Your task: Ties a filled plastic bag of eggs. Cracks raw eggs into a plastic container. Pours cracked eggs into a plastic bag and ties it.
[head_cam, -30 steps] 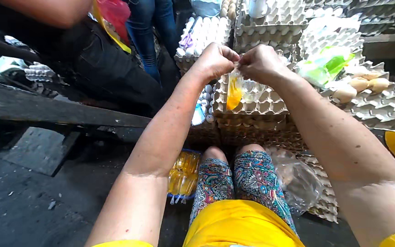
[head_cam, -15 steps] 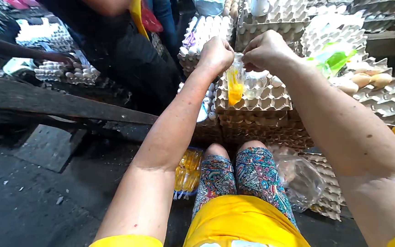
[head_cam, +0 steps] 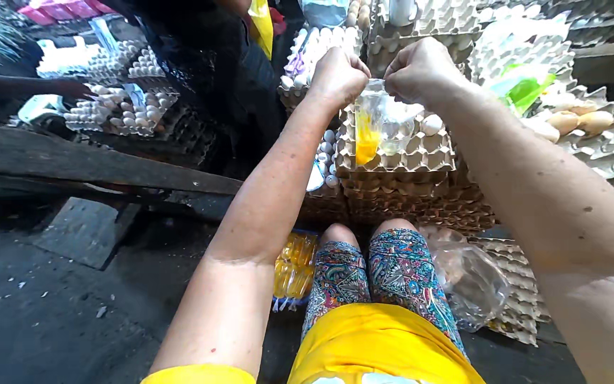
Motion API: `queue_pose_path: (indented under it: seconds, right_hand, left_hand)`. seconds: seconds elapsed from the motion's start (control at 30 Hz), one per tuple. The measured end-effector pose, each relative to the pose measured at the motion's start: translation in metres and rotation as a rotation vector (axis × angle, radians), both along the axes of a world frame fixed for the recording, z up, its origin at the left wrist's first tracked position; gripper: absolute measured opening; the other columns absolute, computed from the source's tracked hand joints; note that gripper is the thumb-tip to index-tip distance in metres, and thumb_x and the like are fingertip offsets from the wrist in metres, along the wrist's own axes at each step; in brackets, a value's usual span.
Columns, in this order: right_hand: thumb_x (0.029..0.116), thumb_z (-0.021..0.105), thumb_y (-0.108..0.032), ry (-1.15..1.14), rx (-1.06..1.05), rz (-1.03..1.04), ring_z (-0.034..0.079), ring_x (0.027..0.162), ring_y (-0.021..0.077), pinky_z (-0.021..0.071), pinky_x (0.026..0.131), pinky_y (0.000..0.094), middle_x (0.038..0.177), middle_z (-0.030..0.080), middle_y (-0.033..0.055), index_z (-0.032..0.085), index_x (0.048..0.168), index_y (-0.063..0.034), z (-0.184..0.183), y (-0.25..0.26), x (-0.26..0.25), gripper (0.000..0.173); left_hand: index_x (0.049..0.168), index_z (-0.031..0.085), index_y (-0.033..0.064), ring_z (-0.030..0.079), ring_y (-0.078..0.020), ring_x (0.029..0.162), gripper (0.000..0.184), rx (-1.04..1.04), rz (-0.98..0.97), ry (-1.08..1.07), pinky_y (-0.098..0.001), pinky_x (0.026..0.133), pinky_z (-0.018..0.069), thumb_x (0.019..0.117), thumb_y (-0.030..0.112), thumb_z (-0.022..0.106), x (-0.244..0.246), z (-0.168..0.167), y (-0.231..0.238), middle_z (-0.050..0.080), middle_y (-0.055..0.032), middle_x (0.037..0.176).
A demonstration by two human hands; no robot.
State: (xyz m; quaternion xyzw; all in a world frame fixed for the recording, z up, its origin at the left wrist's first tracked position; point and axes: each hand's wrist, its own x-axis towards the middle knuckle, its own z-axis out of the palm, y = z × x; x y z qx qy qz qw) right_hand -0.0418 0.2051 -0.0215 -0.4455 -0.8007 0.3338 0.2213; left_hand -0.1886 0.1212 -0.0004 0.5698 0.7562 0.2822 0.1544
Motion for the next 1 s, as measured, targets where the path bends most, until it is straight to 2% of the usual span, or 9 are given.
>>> queue_pose_path:
  seconds: [0.27,0.33,0.43,0.53,0.6,0.67,0.73,0.9,1.0]
  right_hand:
    - [0.0888,0.068,-0.016,-0.300,0.306,0.060,0.065,0.104,0.0481,0.0480,0.081,0.0708,0.103,0.069,0.0273,0.072,0.093,0.0003,0.022,-0.019,-0.005,0.017]
    - [0.0900,0.067,-0.015,-0.355,0.338,0.074,0.063,0.108,0.0502,0.0473,0.082,0.0716,0.105,0.067,0.0292,0.070,0.092,0.0022,0.026,-0.025,-0.006,0.018]
    - [0.0895,0.068,-0.016,-0.302,0.288,0.104,0.065,0.101,0.0466,0.0476,0.081,0.0696,0.101,0.068,0.0266,0.070,0.091,0.0011,0.028,-0.020,-0.006,0.017]
    - [0.0874,0.069,-0.015,-0.141,0.080,0.095,0.070,0.082,0.0291,0.0554,0.077,0.0562,0.093,0.072,0.0157,0.073,0.097,-0.0045,0.020,-0.004,-0.004,0.015]
    - [0.0872,0.069,-0.013,-0.014,-0.080,0.071,0.064,0.069,0.0164,0.0552,0.067,0.0405,0.087,0.070,0.0078,0.073,0.100,-0.0071,0.015,-0.001,-0.002,0.015]
    - [0.0892,0.069,-0.011,0.139,-0.178,0.055,0.058,0.059,0.0079,0.0500,0.057,0.0277,0.080,0.067,0.0022,0.071,0.100,-0.0080,0.013,-0.004,0.002,0.011]
    - [0.0909,0.068,-0.010,0.254,-0.189,0.057,0.059,0.059,0.0052,0.0523,0.056,0.0240,0.079,0.067,-0.0001,0.070,0.101,-0.0092,0.014,-0.006,0.005,0.010]
    - [0.0921,0.075,-0.029,0.032,0.024,0.197,0.067,0.087,0.0286,0.0540,0.079,0.0557,0.102,0.068,0.0155,0.067,0.114,-0.0055,0.011,-0.002,0.010,0.033]
    - [0.0941,0.067,-0.019,-0.143,0.189,0.179,0.070,0.083,0.0336,0.0536,0.078,0.0609,0.095,0.072,0.0173,0.073,0.101,-0.0044,0.010,-0.002,0.004,0.017]
  left_hand:
    - [0.108,0.076,0.0077,0.067,-0.0214,0.099,0.022,-0.002,-0.018,0.054,-0.0463,0.089,0.0521,0.0927,0.011,0.061,0.005,0.002,-0.001,0.073,-0.0099,0.105]
    - [0.109,0.076,0.0081,0.067,-0.0219,0.101,0.022,-0.025,-0.014,0.067,-0.0467,0.090,0.0513,0.0932,0.011,0.061,0.006,0.004,-0.002,0.072,-0.0104,0.106]
    - [0.108,0.076,0.0079,0.067,-0.0235,0.105,0.022,-0.043,-0.004,0.085,-0.0482,0.092,0.0507,0.0934,0.012,0.061,0.006,0.006,-0.004,0.072,-0.0112,0.108]
    - [0.107,0.076,0.0073,0.067,-0.0249,0.107,0.021,-0.043,0.004,0.089,-0.0490,0.094,0.0505,0.0942,0.014,0.061,0.003,0.004,-0.004,0.072,-0.0121,0.109]
    - [0.107,0.077,0.0080,0.067,-0.0245,0.106,0.021,-0.052,0.022,0.059,-0.0491,0.093,0.0511,0.0938,0.014,0.062,0.001,0.003,-0.003,0.072,-0.0118,0.109]
    - [0.107,0.076,0.0082,0.067,-0.0223,0.098,0.021,-0.059,0.033,0.002,-0.0471,0.087,0.0521,0.0932,0.014,0.062,-0.001,0.001,-0.001,0.072,-0.0109,0.105]
    - [0.107,0.075,0.0069,0.065,-0.0181,0.085,0.019,-0.048,0.028,-0.077,-0.0418,0.080,0.0525,0.0934,0.014,0.063,-0.003,-0.002,0.002,0.070,-0.0091,0.097]
    - [0.106,0.074,0.0061,0.061,-0.0112,0.076,0.017,-0.022,0.016,-0.210,-0.0332,0.074,0.0514,0.0966,0.015,0.064,0.001,-0.003,0.003,0.068,-0.0049,0.091]
    - [0.108,0.074,0.0073,0.061,-0.0107,0.077,0.017,-0.025,0.018,-0.221,-0.0319,0.073,0.0509,0.0968,0.015,0.063,0.003,-0.002,0.003,0.068,-0.0044,0.092]
